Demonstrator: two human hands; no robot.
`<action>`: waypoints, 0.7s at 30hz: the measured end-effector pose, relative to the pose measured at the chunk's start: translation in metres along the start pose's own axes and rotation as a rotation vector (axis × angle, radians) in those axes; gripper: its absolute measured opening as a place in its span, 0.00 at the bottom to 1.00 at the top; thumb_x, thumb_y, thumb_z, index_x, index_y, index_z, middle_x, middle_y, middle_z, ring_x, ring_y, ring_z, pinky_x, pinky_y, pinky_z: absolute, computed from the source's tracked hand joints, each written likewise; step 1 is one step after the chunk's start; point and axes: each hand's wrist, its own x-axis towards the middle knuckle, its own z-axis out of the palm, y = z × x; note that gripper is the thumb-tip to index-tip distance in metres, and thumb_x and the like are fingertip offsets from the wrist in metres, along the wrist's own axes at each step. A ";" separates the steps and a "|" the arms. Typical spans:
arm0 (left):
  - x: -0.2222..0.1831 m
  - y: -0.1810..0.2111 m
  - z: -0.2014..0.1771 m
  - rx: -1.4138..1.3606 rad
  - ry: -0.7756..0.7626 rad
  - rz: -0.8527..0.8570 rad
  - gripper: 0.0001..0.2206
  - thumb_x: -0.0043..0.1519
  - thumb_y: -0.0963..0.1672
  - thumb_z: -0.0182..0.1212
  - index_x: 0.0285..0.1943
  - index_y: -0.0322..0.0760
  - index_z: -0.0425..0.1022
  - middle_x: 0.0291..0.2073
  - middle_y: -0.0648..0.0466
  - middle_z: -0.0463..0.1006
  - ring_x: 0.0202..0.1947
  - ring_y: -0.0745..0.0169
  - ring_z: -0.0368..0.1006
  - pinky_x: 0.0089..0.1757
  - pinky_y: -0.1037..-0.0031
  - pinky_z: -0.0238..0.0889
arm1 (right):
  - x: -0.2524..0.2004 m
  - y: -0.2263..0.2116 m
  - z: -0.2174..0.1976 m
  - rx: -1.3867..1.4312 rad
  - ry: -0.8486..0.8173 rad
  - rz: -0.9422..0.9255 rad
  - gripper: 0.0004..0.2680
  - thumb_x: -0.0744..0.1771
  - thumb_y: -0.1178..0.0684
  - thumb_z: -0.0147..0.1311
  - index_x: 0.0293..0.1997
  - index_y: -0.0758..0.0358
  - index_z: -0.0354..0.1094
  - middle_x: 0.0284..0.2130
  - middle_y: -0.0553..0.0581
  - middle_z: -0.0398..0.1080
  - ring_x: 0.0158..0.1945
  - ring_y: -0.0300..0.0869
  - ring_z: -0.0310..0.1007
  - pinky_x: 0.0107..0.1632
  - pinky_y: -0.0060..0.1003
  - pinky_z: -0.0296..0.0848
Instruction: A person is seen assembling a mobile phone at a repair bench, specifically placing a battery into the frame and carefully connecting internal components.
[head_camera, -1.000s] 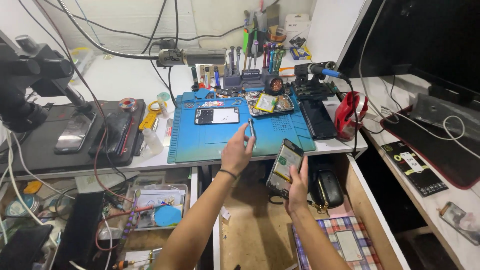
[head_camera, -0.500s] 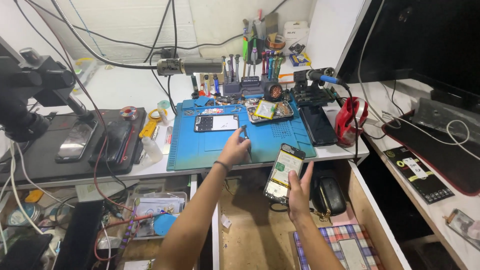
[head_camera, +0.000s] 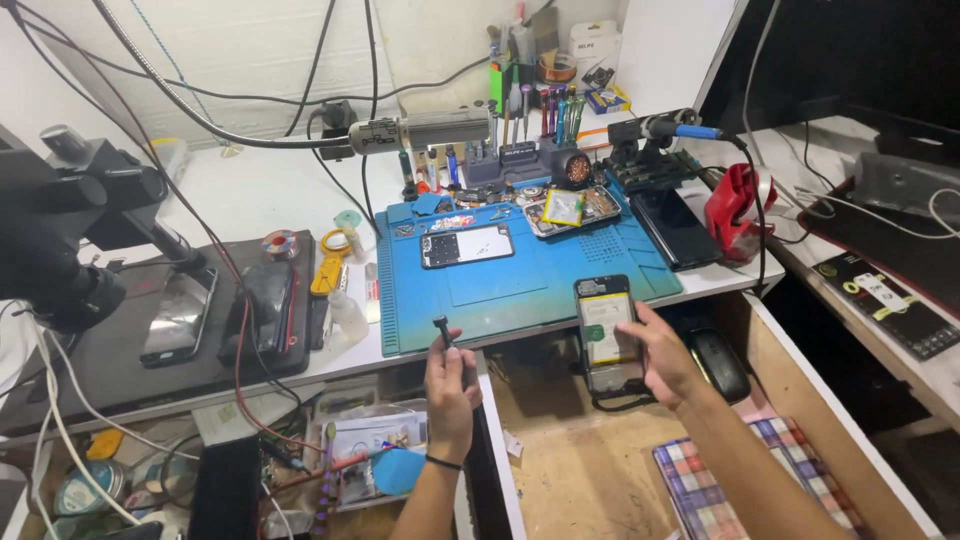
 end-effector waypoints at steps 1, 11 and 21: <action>0.001 -0.004 -0.003 0.002 -0.007 -0.004 0.13 0.72 0.43 0.43 0.63 0.40 0.68 0.27 0.59 0.66 0.16 0.75 0.48 0.18 0.83 0.42 | 0.011 -0.005 0.003 0.005 0.007 -0.001 0.19 0.67 0.57 0.46 0.69 0.56 0.60 0.54 0.61 0.73 0.51 0.49 0.73 0.45 0.49 0.75; 0.010 0.000 -0.017 0.055 0.004 0.093 0.16 0.71 0.44 0.46 0.67 0.41 0.69 0.27 0.60 0.68 0.16 0.75 0.50 0.19 0.83 0.45 | 0.142 -0.054 0.076 -1.362 -0.248 -0.390 0.22 0.60 0.46 0.44 0.62 0.38 0.71 0.56 0.48 0.75 0.57 0.45 0.73 0.56 0.44 0.70; 0.008 0.021 -0.014 0.072 -0.001 0.082 0.17 0.71 0.45 0.46 0.68 0.44 0.70 0.28 0.60 0.68 0.17 0.76 0.51 0.18 0.84 0.44 | 0.170 -0.012 0.093 -1.733 -0.411 -0.552 0.26 0.64 0.54 0.34 0.67 0.24 0.64 0.34 0.50 0.60 0.43 0.45 0.64 0.48 0.43 0.51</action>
